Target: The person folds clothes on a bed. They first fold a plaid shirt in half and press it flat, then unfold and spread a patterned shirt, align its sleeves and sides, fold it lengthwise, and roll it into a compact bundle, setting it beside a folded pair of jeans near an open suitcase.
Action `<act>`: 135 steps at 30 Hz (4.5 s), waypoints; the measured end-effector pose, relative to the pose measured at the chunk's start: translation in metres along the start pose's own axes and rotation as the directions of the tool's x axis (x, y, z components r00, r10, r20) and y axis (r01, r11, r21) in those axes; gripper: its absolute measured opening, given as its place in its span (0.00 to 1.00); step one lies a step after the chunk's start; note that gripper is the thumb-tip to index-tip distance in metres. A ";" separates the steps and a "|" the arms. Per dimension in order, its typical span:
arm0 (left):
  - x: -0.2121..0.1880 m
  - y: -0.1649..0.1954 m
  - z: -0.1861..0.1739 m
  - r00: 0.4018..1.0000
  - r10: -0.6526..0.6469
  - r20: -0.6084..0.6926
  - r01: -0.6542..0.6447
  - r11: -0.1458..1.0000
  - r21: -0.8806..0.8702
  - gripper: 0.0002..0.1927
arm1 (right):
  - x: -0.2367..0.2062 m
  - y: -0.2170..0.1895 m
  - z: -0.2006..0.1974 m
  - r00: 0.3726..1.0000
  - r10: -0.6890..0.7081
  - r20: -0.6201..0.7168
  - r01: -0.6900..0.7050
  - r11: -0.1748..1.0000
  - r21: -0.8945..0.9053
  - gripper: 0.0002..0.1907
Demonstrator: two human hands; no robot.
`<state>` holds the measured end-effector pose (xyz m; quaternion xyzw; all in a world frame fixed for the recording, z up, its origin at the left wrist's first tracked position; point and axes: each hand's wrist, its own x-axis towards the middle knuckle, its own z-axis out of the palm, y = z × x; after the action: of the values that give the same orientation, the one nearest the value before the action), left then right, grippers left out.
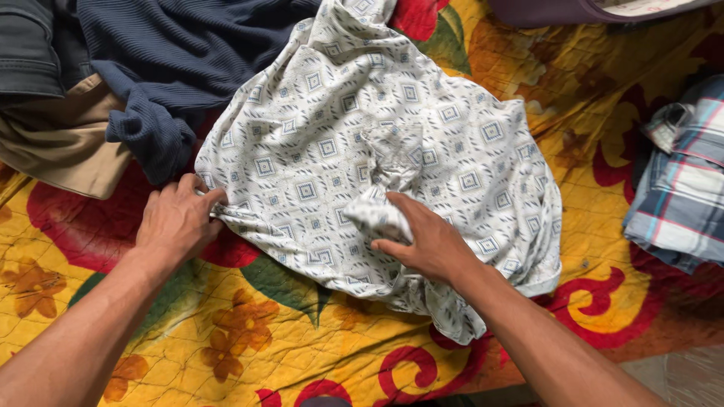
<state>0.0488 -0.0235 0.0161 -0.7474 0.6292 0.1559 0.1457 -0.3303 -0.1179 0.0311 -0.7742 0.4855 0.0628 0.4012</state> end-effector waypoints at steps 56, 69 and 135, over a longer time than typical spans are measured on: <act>0.016 -0.025 -0.051 0.978 0.192 0.081 -0.196 0.980 0.041 0.18 | -0.094 0.076 0.036 0.926 0.269 0.267 -0.378 0.706 0.600 0.19; 0.064 0.000 -0.063 0.984 0.052 -0.169 -0.065 0.995 -0.074 0.16 | -0.095 0.094 0.030 0.924 0.366 0.114 -0.267 0.401 0.876 0.24; 0.003 0.152 0.052 0.835 0.307 -0.457 -0.401 0.908 -0.123 0.39 | 0.032 0.039 -0.046 0.961 -0.100 0.256 -0.155 0.570 0.807 0.25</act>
<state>-0.1035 -0.0297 -0.0355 -0.6441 0.7531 0.0794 -0.1083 -0.3582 -0.1800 0.0243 -0.4754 0.4109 -0.0569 0.7758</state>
